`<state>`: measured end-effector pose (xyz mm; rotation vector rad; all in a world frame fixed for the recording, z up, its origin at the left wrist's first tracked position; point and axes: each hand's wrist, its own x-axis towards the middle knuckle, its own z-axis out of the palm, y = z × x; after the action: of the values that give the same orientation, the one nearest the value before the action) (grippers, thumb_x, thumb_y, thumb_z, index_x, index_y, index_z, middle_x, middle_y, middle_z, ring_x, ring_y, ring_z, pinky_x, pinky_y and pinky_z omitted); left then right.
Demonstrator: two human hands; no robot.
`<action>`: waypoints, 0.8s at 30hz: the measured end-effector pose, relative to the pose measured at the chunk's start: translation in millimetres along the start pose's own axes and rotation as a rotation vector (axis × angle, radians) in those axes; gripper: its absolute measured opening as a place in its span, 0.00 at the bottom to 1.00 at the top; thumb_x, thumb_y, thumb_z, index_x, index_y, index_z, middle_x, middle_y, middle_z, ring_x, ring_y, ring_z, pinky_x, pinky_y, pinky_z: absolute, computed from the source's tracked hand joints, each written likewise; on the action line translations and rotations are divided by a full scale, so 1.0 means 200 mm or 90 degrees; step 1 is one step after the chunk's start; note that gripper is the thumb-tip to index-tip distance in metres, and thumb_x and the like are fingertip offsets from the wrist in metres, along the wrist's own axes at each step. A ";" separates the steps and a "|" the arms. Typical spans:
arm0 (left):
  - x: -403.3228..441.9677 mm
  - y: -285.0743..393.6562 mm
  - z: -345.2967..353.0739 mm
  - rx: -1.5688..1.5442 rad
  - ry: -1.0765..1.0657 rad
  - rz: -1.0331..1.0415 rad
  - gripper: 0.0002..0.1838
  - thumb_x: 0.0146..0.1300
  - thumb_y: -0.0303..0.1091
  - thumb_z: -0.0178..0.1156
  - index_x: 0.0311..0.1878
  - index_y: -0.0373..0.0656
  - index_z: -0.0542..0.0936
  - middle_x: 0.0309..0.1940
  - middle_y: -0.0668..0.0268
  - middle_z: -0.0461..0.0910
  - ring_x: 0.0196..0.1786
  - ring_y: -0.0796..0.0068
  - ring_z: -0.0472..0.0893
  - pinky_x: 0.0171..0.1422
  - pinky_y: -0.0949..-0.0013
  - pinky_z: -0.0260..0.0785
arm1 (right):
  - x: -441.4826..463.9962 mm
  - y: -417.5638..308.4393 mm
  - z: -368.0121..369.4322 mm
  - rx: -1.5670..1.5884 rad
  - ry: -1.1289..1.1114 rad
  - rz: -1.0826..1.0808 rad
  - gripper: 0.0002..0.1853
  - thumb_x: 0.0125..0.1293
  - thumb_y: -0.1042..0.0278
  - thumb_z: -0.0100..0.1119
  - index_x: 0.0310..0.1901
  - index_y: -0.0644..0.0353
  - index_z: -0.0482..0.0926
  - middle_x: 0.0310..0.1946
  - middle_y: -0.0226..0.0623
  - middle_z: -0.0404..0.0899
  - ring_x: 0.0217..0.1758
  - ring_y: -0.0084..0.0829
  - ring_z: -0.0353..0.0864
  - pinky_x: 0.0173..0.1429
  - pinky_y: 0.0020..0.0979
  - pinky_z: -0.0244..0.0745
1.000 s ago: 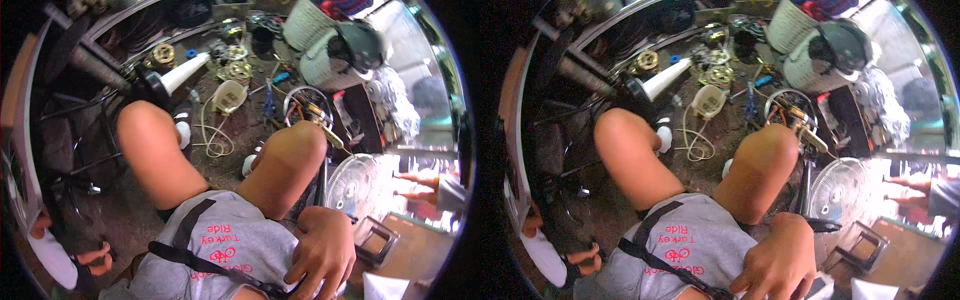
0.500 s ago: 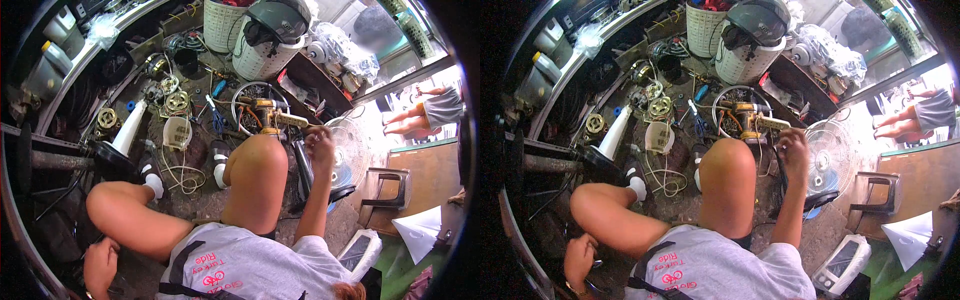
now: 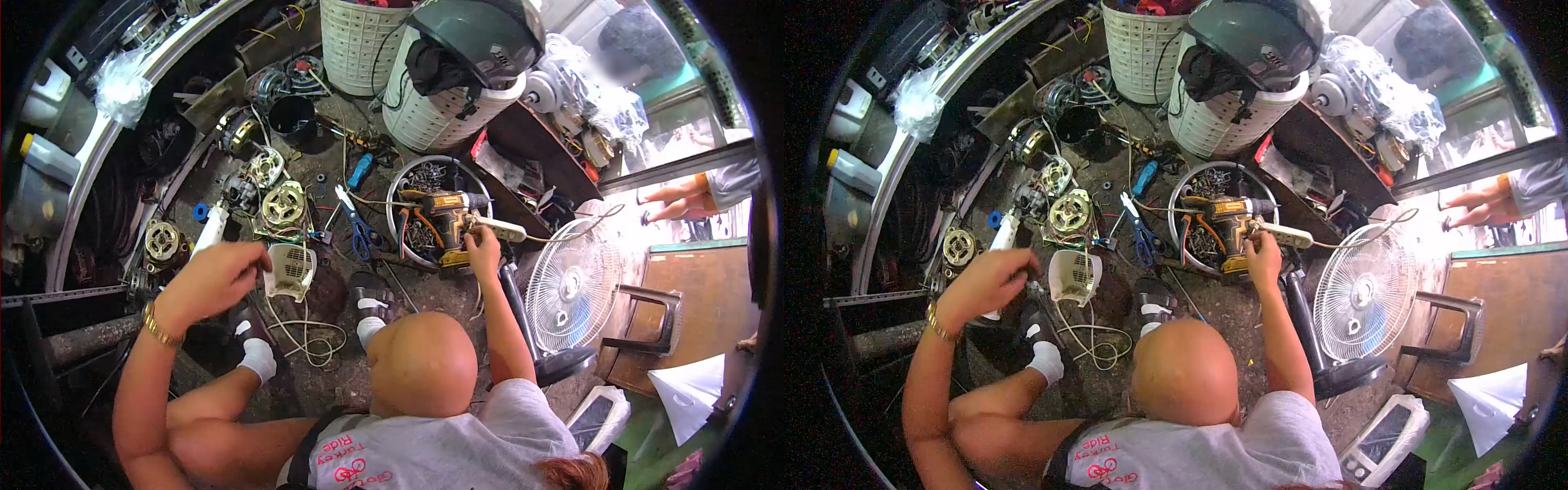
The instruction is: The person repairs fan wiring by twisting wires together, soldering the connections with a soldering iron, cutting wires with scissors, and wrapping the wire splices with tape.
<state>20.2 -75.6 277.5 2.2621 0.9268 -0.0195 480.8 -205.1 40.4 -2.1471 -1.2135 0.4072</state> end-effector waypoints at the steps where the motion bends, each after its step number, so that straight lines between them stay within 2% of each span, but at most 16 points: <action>1: 0.07 -0.07 0.01 0.032 -0.016 -0.004 0.08 0.57 0.25 0.54 0.40 0.39 0.77 0.34 0.54 0.80 0.41 0.50 0.80 0.47 0.55 0.72 | 0.03 -0.01 0.02 -0.067 0.045 -0.024 0.11 0.59 0.66 0.64 0.39 0.64 0.78 0.34 0.44 0.80 0.37 0.43 0.81 0.43 0.41 0.74; 2: 0.13 -0.11 0.04 0.032 -0.021 -0.006 0.08 0.57 0.25 0.54 0.40 0.39 0.77 0.34 0.54 0.80 0.41 0.50 0.80 0.47 0.55 0.72 | 0.07 -0.02 0.04 -0.104 0.077 -0.031 0.11 0.60 0.65 0.65 0.37 0.63 0.75 0.36 0.45 0.78 0.39 0.48 0.79 0.43 0.42 0.73; 4: 0.26 -0.17 0.11 0.071 0.015 0.008 0.08 0.58 0.25 0.54 0.41 0.39 0.77 0.35 0.54 0.80 0.42 0.51 0.80 0.47 0.55 0.72 | 0.13 -0.05 0.08 -0.148 0.087 -0.055 0.12 0.59 0.65 0.65 0.38 0.62 0.74 0.36 0.44 0.76 0.40 0.49 0.77 0.43 0.44 0.72; 7: 0.40 -0.27 0.29 -0.048 0.040 -0.002 0.09 0.59 0.28 0.55 0.43 0.43 0.78 0.37 0.56 0.81 0.43 0.53 0.81 0.47 0.56 0.73 | 0.17 -0.13 0.15 -0.172 0.048 -0.064 0.15 0.57 0.66 0.66 0.42 0.62 0.72 0.38 0.44 0.75 0.43 0.50 0.75 0.46 0.44 0.72; 9: 0.47 -0.31 0.42 -0.080 0.021 -0.012 0.09 0.60 0.28 0.55 0.44 0.43 0.78 0.38 0.57 0.81 0.43 0.53 0.81 0.46 0.56 0.72 | 0.15 -0.16 0.22 -0.232 0.016 -0.159 0.21 0.55 0.66 0.67 0.46 0.64 0.69 0.42 0.48 0.73 0.47 0.51 0.74 0.48 0.44 0.72; 10: 0.49 -0.34 0.48 -0.108 0.018 -0.026 0.09 0.60 0.28 0.55 0.44 0.43 0.77 0.38 0.57 0.81 0.42 0.54 0.81 0.46 0.57 0.72 | 0.13 -0.17 0.25 -0.231 -0.017 -0.141 0.29 0.51 0.67 0.70 0.52 0.66 0.66 0.48 0.52 0.70 0.51 0.53 0.71 0.53 0.45 0.71; 11: 0.51 -0.38 0.55 -0.110 0.015 -0.027 0.09 0.60 0.28 0.55 0.44 0.43 0.77 0.38 0.57 0.81 0.42 0.54 0.81 0.46 0.57 0.72 | 0.12 -0.18 0.29 -0.232 -0.020 -0.138 0.29 0.51 0.67 0.70 0.52 0.66 0.66 0.48 0.52 0.70 0.51 0.53 0.71 0.53 0.45 0.71; 13: 0.54 -0.44 0.68 -0.114 0.017 0.018 0.10 0.61 0.28 0.55 0.45 0.44 0.77 0.40 0.57 0.81 0.42 0.54 0.81 0.45 0.57 0.72 | 0.08 -0.24 0.30 -0.283 0.004 -0.103 0.34 0.48 0.69 0.72 0.56 0.67 0.66 0.55 0.53 0.66 0.53 0.55 0.70 0.56 0.47 0.69; 14: 0.56 -0.45 0.73 -0.131 0.014 0.019 0.09 0.61 0.28 0.55 0.45 0.43 0.77 0.41 0.58 0.81 0.42 0.54 0.81 0.45 0.57 0.72 | 0.07 -0.21 0.32 -0.295 -0.021 -0.067 0.41 0.46 0.71 0.73 0.61 0.66 0.62 0.59 0.54 0.63 0.55 0.56 0.68 0.59 0.49 0.67; 17: 0.60 -0.39 0.79 -0.170 -0.024 -0.015 0.10 0.61 0.27 0.55 0.46 0.43 0.77 0.42 0.58 0.80 0.45 0.55 0.80 0.49 0.59 0.72 | 0.06 -0.12 0.34 -0.328 -0.020 -0.064 0.43 0.46 0.73 0.73 0.63 0.65 0.59 0.59 0.54 0.62 0.55 0.59 0.69 0.58 0.49 0.69; 18: 0.60 -0.39 0.80 -0.206 -0.012 0.001 0.09 0.61 0.27 0.55 0.45 0.42 0.77 0.42 0.58 0.80 0.45 0.56 0.80 0.49 0.59 0.72 | 0.06 -0.14 0.34 -0.294 -0.059 0.032 0.46 0.44 0.77 0.73 0.65 0.64 0.56 0.59 0.55 0.61 0.55 0.59 0.70 0.57 0.47 0.71; 19: 0.60 -0.39 0.80 -0.208 -0.014 0.002 0.09 0.61 0.27 0.55 0.45 0.42 0.77 0.42 0.58 0.80 0.45 0.56 0.80 0.49 0.59 0.72 | 0.08 -0.14 0.33 -0.296 -0.059 0.034 0.46 0.44 0.77 0.73 0.65 0.64 0.56 0.59 0.55 0.61 0.55 0.59 0.70 0.57 0.47 0.71; 21: 0.58 -0.38 0.78 -0.204 -0.008 0.010 0.09 0.61 0.26 0.55 0.45 0.42 0.77 0.42 0.59 0.81 0.45 0.57 0.81 0.48 0.60 0.72 | 0.10 -0.12 0.28 -0.214 -0.079 -0.017 0.45 0.43 0.79 0.72 0.64 0.64 0.57 0.58 0.56 0.62 0.55 0.58 0.72 0.57 0.45 0.73; 24: 0.55 -0.42 0.69 -0.192 0.040 -0.021 0.10 0.60 0.23 0.55 0.45 0.40 0.77 0.40 0.58 0.81 0.44 0.58 0.81 0.48 0.63 0.72 | 0.16 -0.07 0.15 -0.158 -0.105 -0.070 0.45 0.41 0.83 0.70 0.64 0.62 0.57 0.56 0.53 0.64 0.60 0.51 0.71 0.63 0.39 0.71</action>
<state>82.9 -48.1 93.6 1.9787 0.9313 0.1663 473.5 -161.6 28.5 -2.2746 -1.5376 0.4106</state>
